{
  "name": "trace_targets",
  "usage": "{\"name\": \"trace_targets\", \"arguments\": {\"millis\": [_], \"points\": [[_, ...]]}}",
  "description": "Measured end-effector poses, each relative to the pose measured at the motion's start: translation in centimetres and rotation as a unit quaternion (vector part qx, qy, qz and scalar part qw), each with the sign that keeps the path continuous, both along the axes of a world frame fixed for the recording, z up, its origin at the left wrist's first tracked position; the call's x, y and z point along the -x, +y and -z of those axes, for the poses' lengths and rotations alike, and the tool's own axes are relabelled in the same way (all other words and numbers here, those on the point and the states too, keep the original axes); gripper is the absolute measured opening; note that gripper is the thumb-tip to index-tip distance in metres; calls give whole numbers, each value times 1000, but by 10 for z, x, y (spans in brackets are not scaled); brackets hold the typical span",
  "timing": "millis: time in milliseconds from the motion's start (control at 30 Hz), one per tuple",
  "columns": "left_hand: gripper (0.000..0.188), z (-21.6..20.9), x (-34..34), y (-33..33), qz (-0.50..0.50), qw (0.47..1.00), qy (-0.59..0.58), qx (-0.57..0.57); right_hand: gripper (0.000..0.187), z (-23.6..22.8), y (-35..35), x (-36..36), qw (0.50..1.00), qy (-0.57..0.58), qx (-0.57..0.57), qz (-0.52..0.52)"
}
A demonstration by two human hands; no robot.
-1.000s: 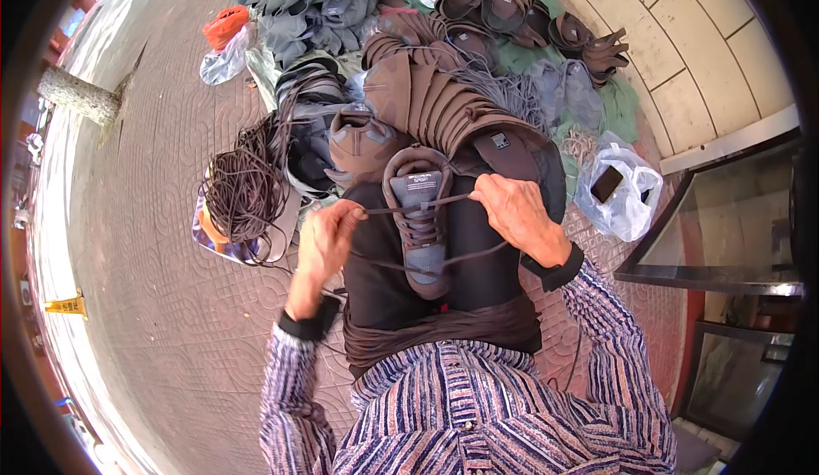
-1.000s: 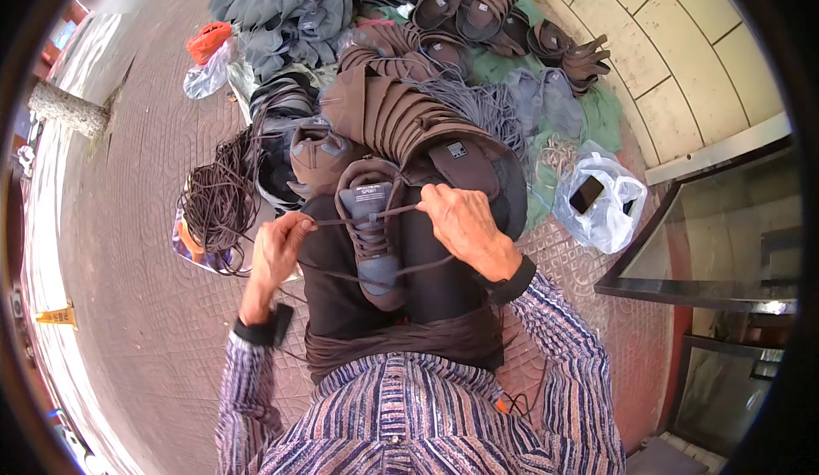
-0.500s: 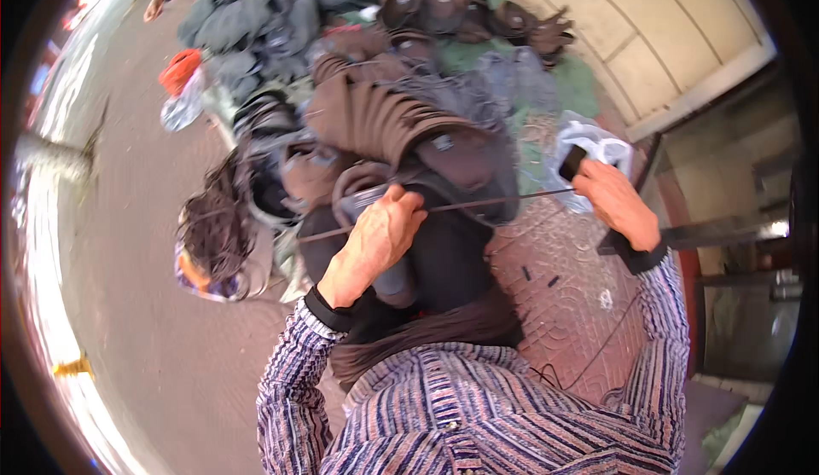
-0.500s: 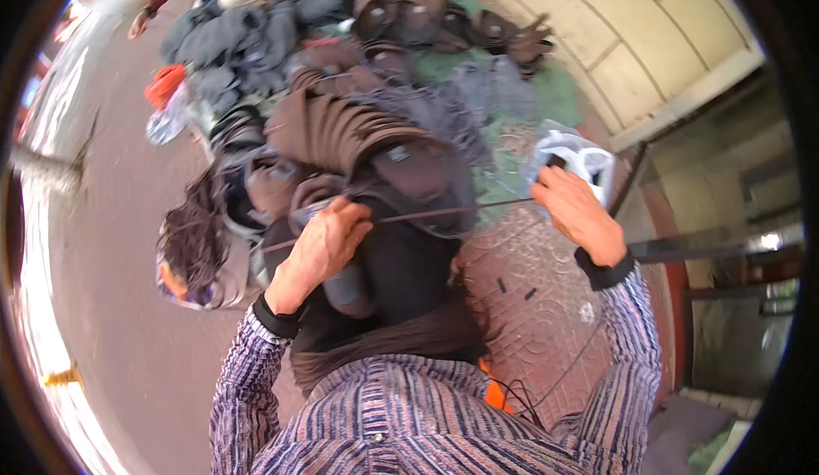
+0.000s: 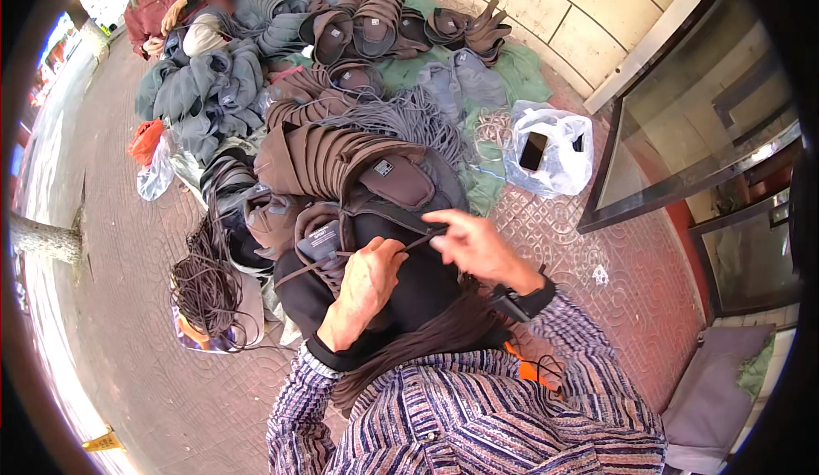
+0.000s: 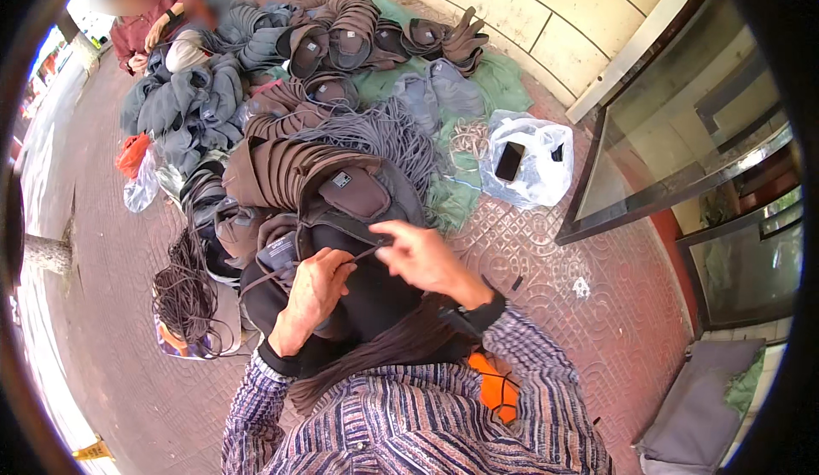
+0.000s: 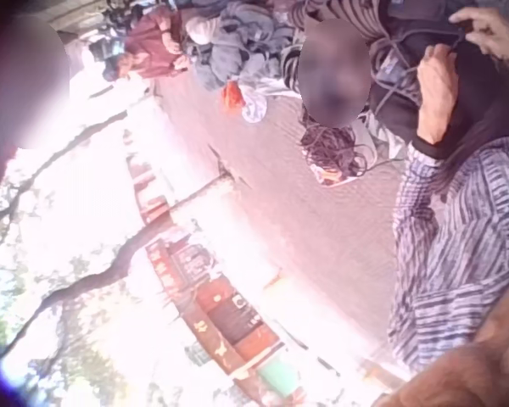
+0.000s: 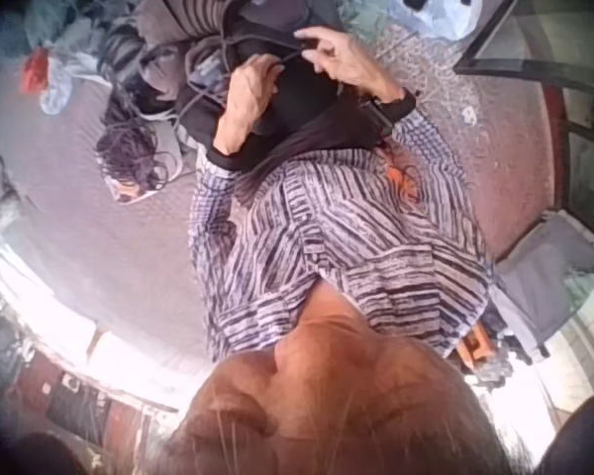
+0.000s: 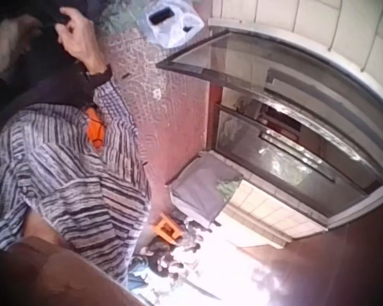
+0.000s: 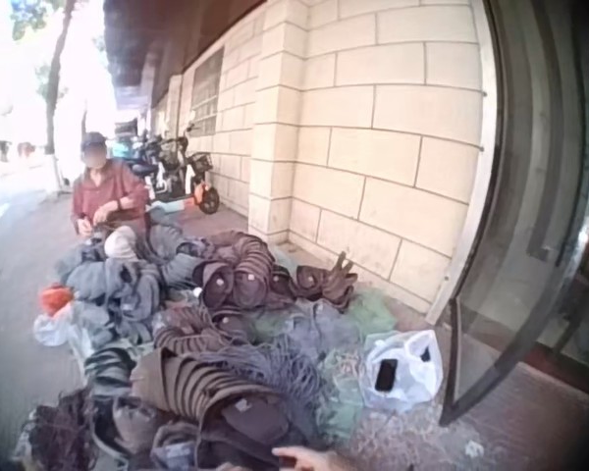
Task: Lacing and tying shoelaces on newly manufactured shoe uppers.
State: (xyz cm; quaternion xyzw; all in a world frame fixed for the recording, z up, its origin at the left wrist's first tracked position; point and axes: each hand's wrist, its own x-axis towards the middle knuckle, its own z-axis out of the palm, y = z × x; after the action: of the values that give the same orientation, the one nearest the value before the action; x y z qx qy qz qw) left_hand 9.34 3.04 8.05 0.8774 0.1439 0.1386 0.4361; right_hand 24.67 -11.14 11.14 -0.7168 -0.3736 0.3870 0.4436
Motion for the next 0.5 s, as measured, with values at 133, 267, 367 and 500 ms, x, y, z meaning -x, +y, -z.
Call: {"name": "trace_targets", "arguments": {"millis": [133,267,367,500], "points": [[10,1,8,-2,12,996,-27,-90,30,24,20,7,970,-181,-53,-156],[10,-3,14,-1,27,989,30,-140,21,21,-2,-6,852,-472,-37,-222],[11,-5,15,-1,47,986,19,-158,18,19,-20,-31,850,-506,-14,-142],[10,-3,13,-8,12,983,18,-181,25,25,-15,-47,921,-378,-65,63]]}}
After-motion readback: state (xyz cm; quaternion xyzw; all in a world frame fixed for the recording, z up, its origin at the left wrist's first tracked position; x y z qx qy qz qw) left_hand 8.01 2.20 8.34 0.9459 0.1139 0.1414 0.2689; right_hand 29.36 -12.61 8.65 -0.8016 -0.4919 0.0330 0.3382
